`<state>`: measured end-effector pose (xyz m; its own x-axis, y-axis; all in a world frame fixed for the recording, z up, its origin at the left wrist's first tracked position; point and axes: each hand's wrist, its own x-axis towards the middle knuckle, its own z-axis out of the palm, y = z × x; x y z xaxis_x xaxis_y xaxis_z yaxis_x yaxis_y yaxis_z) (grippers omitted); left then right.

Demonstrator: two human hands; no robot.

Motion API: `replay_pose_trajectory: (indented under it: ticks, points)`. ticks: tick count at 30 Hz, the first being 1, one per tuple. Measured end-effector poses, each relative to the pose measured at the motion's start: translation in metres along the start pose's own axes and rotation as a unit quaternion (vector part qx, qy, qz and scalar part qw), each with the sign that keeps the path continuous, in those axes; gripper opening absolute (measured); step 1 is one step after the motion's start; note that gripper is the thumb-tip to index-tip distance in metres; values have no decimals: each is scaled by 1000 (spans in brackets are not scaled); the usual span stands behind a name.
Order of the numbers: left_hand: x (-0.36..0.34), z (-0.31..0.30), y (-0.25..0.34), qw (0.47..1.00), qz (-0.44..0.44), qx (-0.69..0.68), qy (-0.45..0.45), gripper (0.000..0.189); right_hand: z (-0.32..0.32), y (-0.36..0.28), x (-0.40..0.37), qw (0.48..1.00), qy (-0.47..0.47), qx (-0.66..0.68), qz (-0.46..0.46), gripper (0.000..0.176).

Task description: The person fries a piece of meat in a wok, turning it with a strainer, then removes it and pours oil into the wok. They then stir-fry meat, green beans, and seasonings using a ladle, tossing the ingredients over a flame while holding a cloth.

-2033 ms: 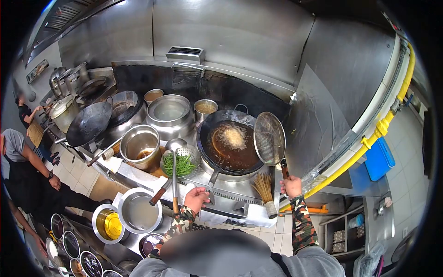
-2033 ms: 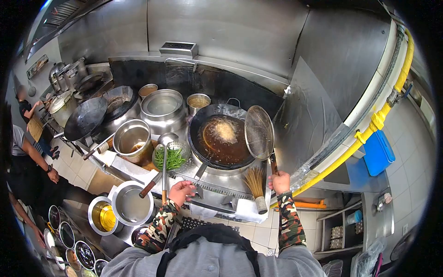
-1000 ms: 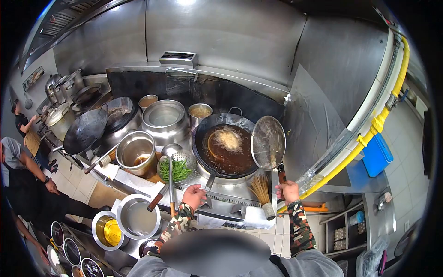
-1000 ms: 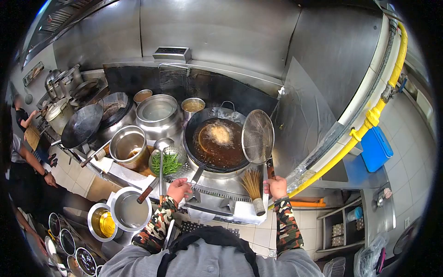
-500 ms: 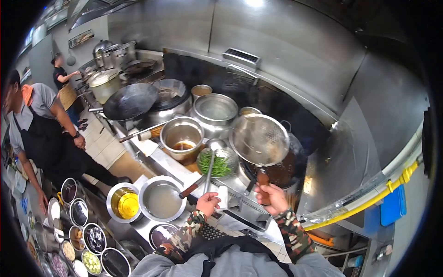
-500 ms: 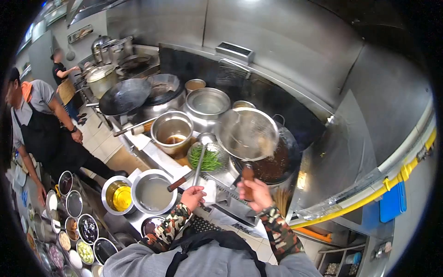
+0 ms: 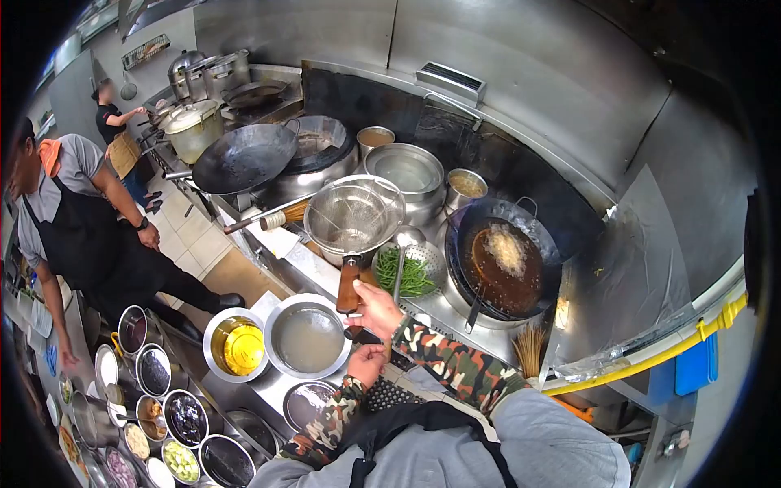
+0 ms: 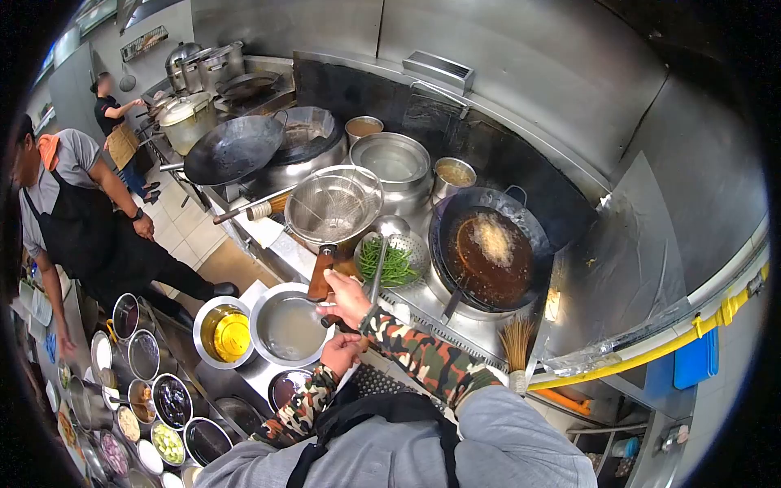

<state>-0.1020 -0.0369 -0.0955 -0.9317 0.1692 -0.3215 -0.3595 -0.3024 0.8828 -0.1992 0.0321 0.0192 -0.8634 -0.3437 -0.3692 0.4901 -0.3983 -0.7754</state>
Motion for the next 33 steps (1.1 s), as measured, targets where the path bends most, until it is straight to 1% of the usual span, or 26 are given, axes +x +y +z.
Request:
replay_pose_trajectory:
  ticks: [1, 2, 3, 5, 7, 9, 10, 11, 13, 14, 15, 17, 18, 19, 20, 21, 23, 24, 25, 26, 27, 28, 29, 31, 33]
  points:
    - [-2, -6, 0, 1000, -9, 22, 8, 19, -2, -1, -5, 1000, -8, -16, 8, 38]
    - [-2, -12, -5, 999, -30, 1, 19, 20, -5, 0, -12, 999, -14, -32, 16, 42]
    - [-4, -17, -7, 999, -33, 0, 20, 20, -9, 3, -22, 999, 15, -39, 16, 37]
    - [-7, -27, -7, 997, -42, -35, 52, 20, -38, 28, -35, 991, 76, -103, 24, 29]
    - [-12, -39, -3, 997, -40, -13, 65, 17, -85, 73, -46, 976, 102, -168, 99, 20]
    - [-15, -51, -4, 994, -63, -1, 95, 15, -84, 88, -60, 944, 181, -109, 252, 21]
    - [-15, -55, -4, 994, -63, 3, 90, 15, -83, 93, -62, 914, 251, -87, 306, 28]
    - [-17, -59, -3, 992, -103, 31, 67, 15, -91, 105, -50, 915, 253, -80, 302, 28]
    - [-21, -66, -3, 979, -181, 93, 22, 16, -118, 137, -18, 931, 195, 119, 286, 34]
    - [-21, -71, -7, 975, -200, 98, -13, 17, -99, 121, -22, 947, 189, 129, 225, 28]
    - [-28, -66, 2, 970, -197, 137, -30, 17, -87, 110, -21, 948, 186, 142, 216, 28]
    - [-28, -70, -1, 966, -200, 148, -66, 16, -69, 88, -16, 962, 175, 133, 161, 21]
    - [-24, -71, -5, 960, -205, 170, -90, 15, -59, 63, -12, 962, 180, 167, 121, 17]
    - [-17, -72, -10, 951, -212, 191, -115, 14, -66, 54, 6, 963, 231, 107, 90, 19]
    - [-15, -63, -4, 944, -229, 190, -145, 18, -70, 44, 17, 963, 258, 59, 53, 21]
    - [-14, -48, 10, 931, -243, 218, -160, 15, -70, 28, 18, 959, 284, 8, 18, 24]
    - [-5, -24, 20, 935, -192, 201, -219, 21, -65, 2, -12, 963, 265, 58, -7, 28]
    - [-1, -4, 30, 940, -195, 180, -215, 22, -63, -5, -36, 967, 244, 68, -8, 24]
    - [12, 8, 26, 944, -182, 155, -229, 25, -60, -10, -62, 969, 229, 89, -25, 20]
    - [19, 27, 34, 947, -189, 123, -230, 28, -59, -16, -90, 974, 208, 71, -50, 18]
    - [27, 51, 44, 949, -197, 90, -230, 31, -65, -19, -115, 982, 159, 103, -24, 17]
    - [37, 74, 51, 945, -192, 95, -249, 33, -67, -25, -141, 981, 132, 137, -37, 14]
    - [47, 97, 56, 940, -187, 99, -267, 36, -72, -28, -165, 982, 125, 129, -52, 11]
    - [70, 142, 52, 931, -225, 32, -287, 35, -75, -32, -216, 983, 126, 89, -98, 10]
    - [75, 195, 69, 930, -247, 58, -265, 30, -94, -27, -251, 982, 135, 76, -110, 15]
